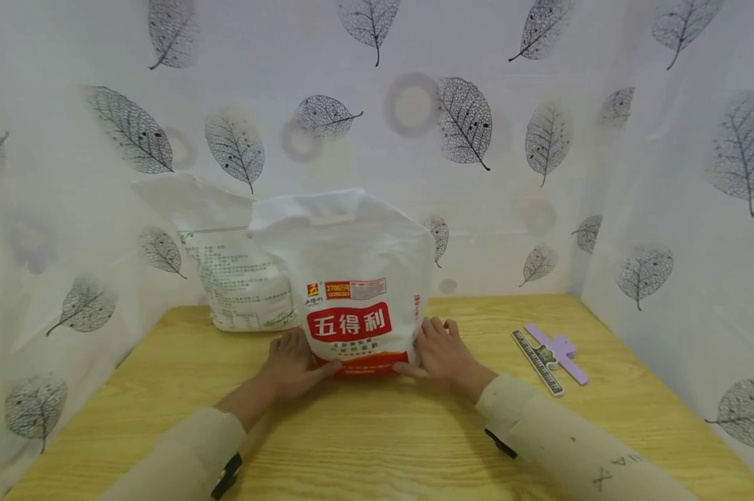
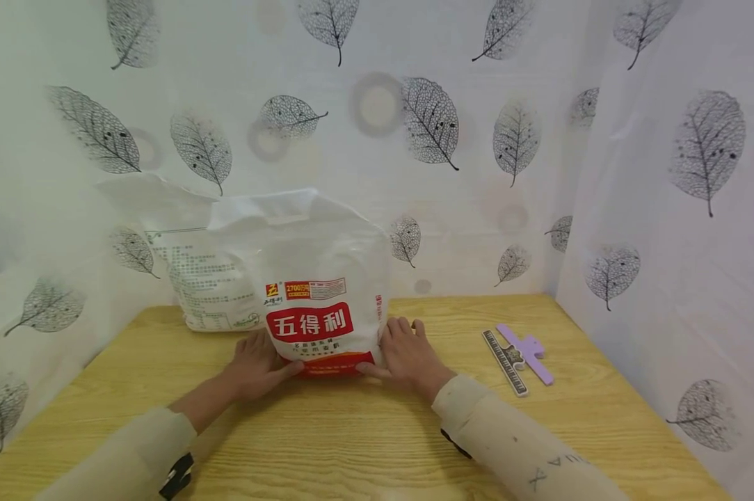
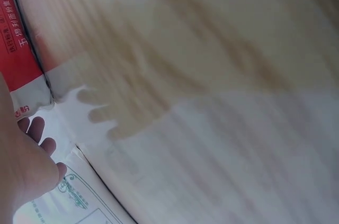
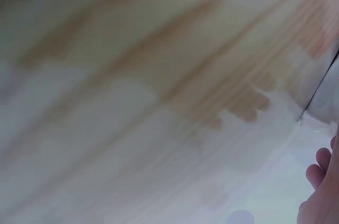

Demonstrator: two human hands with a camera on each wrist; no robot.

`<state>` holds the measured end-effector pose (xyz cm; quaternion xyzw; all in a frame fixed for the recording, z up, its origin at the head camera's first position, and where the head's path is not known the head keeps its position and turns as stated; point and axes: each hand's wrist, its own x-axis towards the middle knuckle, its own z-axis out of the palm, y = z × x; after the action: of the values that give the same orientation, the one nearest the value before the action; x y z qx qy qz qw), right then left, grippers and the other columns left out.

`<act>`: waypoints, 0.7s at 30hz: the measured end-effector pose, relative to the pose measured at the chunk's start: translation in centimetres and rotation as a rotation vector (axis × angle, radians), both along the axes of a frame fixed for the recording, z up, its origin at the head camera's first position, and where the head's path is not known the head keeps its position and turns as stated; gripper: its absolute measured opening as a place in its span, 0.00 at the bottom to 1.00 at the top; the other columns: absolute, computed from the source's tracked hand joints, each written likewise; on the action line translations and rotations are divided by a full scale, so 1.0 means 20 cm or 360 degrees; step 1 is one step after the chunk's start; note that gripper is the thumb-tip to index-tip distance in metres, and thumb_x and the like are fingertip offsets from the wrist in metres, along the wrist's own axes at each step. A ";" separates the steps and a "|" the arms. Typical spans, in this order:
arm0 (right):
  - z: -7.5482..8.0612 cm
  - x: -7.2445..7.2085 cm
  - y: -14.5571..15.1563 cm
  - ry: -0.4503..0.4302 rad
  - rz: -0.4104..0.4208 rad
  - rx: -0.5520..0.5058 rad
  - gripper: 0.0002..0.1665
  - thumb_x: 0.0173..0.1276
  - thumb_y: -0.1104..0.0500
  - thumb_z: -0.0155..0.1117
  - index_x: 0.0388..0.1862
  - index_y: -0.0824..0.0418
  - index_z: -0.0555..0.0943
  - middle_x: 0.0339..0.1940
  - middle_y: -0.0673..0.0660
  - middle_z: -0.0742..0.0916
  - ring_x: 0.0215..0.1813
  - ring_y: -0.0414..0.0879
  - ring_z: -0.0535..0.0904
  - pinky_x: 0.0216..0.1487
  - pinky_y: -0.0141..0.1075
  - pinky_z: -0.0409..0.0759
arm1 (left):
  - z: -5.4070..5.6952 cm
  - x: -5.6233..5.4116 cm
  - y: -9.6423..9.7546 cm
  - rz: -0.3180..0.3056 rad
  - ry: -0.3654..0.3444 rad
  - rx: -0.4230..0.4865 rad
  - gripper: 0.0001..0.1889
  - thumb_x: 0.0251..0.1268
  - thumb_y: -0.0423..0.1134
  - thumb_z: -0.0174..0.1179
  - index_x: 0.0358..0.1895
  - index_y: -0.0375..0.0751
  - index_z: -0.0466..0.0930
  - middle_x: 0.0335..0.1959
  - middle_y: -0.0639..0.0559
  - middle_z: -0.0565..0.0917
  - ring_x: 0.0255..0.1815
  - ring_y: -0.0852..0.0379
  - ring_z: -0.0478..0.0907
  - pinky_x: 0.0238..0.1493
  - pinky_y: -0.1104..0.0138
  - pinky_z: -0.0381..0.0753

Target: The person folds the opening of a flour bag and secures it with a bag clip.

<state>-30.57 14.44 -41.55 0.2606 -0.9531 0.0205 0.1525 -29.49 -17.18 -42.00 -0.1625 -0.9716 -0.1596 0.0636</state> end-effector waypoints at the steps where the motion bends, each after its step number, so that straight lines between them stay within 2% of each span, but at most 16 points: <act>1: 0.00 0.00 0.01 -0.0003 0.0002 0.0002 0.55 0.65 0.19 0.45 0.73 0.59 0.65 0.57 0.58 0.78 0.58 0.55 0.70 0.64 0.56 0.62 | 0.00 0.00 0.01 -0.0004 -0.0004 0.0001 0.53 0.59 0.80 0.47 0.73 0.38 0.54 0.62 0.38 0.68 0.65 0.38 0.61 0.65 0.39 0.57; 8: -0.01 0.01 0.06 -0.0004 0.0017 -0.0030 0.54 0.65 0.20 0.46 0.73 0.59 0.64 0.58 0.58 0.77 0.61 0.56 0.70 0.65 0.57 0.61 | 0.01 0.00 0.05 -0.0020 -0.0023 0.0019 0.54 0.58 0.80 0.48 0.73 0.37 0.55 0.60 0.39 0.69 0.65 0.38 0.61 0.65 0.39 0.58; 21: -0.02 0.01 0.15 -0.0037 -0.0005 -0.0071 0.55 0.64 0.21 0.49 0.74 0.59 0.64 0.61 0.59 0.77 0.59 0.54 0.68 0.65 0.57 0.61 | 0.03 0.00 0.15 0.0013 -0.0083 -0.0098 0.55 0.56 0.83 0.44 0.72 0.38 0.56 0.54 0.43 0.69 0.59 0.43 0.63 0.63 0.44 0.62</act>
<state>-30.30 17.40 -41.85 0.2554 -0.9545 0.0444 0.1474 -29.56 -14.23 -41.37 -0.1561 -0.9781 -0.1333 0.0339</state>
